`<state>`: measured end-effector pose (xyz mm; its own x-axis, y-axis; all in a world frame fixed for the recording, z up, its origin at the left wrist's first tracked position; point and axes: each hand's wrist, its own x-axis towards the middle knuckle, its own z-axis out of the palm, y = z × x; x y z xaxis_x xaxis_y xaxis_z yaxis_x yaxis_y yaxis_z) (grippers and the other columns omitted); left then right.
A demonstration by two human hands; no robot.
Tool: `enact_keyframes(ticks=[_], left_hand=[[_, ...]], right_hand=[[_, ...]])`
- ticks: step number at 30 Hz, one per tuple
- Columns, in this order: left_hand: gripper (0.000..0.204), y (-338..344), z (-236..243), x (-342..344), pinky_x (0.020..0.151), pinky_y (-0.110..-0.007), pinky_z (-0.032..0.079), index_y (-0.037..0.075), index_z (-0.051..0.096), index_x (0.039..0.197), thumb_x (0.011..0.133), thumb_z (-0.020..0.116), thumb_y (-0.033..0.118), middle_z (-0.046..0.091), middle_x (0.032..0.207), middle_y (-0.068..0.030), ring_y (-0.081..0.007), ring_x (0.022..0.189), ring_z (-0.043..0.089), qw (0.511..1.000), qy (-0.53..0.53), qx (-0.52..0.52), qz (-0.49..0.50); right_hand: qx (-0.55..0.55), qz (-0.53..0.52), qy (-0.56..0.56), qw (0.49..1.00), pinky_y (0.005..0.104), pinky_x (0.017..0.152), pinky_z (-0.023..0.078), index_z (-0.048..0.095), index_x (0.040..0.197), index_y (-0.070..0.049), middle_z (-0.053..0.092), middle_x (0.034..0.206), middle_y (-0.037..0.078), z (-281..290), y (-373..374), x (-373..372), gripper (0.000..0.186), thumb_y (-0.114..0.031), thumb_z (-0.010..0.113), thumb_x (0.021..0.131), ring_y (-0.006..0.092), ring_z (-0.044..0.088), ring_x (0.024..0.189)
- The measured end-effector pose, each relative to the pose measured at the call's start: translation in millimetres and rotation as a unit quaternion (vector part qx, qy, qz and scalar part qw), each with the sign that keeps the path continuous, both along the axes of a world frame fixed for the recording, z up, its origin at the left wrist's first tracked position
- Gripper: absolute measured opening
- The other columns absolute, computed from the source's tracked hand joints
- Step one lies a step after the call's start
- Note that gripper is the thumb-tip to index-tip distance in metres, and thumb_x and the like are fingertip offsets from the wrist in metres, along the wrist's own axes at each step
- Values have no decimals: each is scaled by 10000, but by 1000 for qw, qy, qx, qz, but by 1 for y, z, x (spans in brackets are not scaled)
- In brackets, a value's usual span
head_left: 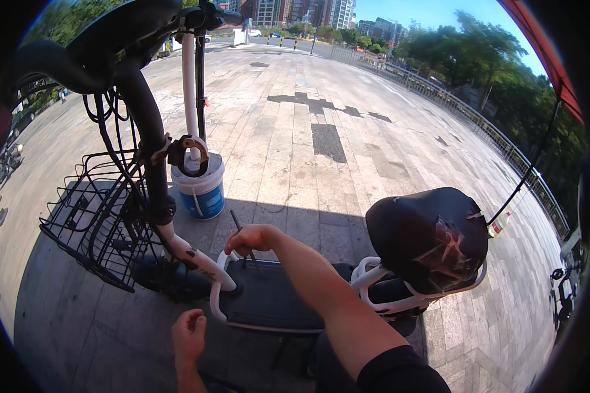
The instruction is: The person gathers tools inside a workshop, then moves outside to an electric scooter. They use a hex key to loosen and tighten screws on the scooter's deck and seat area, then remove the deck cover.
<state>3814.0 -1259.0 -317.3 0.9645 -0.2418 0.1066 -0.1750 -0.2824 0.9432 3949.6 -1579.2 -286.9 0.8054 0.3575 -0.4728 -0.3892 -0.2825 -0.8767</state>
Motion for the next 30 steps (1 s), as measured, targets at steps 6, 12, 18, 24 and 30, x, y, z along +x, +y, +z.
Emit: enact_keyframes(ticks=[6, 12, 18, 24, 30], left_hand=[[205, 4, 1, -1, 727, -285, 508, -18, 662, 1031, 887, 658, 129, 692, 907, -96, -150, 815, 649, 1000, 10, -6, 8], [210, 4, 11, -6, 738, -288, 508, -19, 659, 1036, 886, 659, 127, 692, 914, -103, -155, 823, 653, 1000, 5, -1, 6], [204, -1, 10, -6, 772, -294, 515, -16, 661, 1043, 891, 649, 120, 691, 936, -110, -165, 856, 656, 1000, 19, -10, -3], [198, -5, 10, -7, 779, -293, 514, -12, 663, 1043, 894, 644, 115, 691, 946, -105, -162, 867, 656, 1000, 19, -7, -11], [204, -7, 7, -5, 774, -294, 514, -9, 660, 1053, 897, 645, 122, 691, 952, -101, -157, 868, 657, 1000, 12, -12, -22]], right_hand=[[-667, 194, -153, 703, 377, 707, 522, 736, 977, -102, 717, 905, 64, 52, 38, 20, 230, -247, 674, 810, 195, 673, 856], [-664, 63, -401, 627, 422, 695, 533, 696, 1048, -84, 694, 1056, 101, 49, 22, 1, 254, -265, 601, 897, 258, 666, 940], [-140, -280, -595, 740, 359, 1043, 403, 554, 1300, -59, 523, 1358, 212, -21, 49, -16, 367, -242, 536, 983, 333, 554, 1207], [255, -336, -233, 876, 318, 849, 449, 623, 1131, 7, 662, 1041, 126, -45, 50, -8, 481, -429, 465, 1001, 194, 599, 897], [91, -190, -24, 977, 302, 759, 470, 665, 1052, -69, 659, 843, 45, -3, -16, -23, 369, -390, 509, 957, 164, 605, 811]])
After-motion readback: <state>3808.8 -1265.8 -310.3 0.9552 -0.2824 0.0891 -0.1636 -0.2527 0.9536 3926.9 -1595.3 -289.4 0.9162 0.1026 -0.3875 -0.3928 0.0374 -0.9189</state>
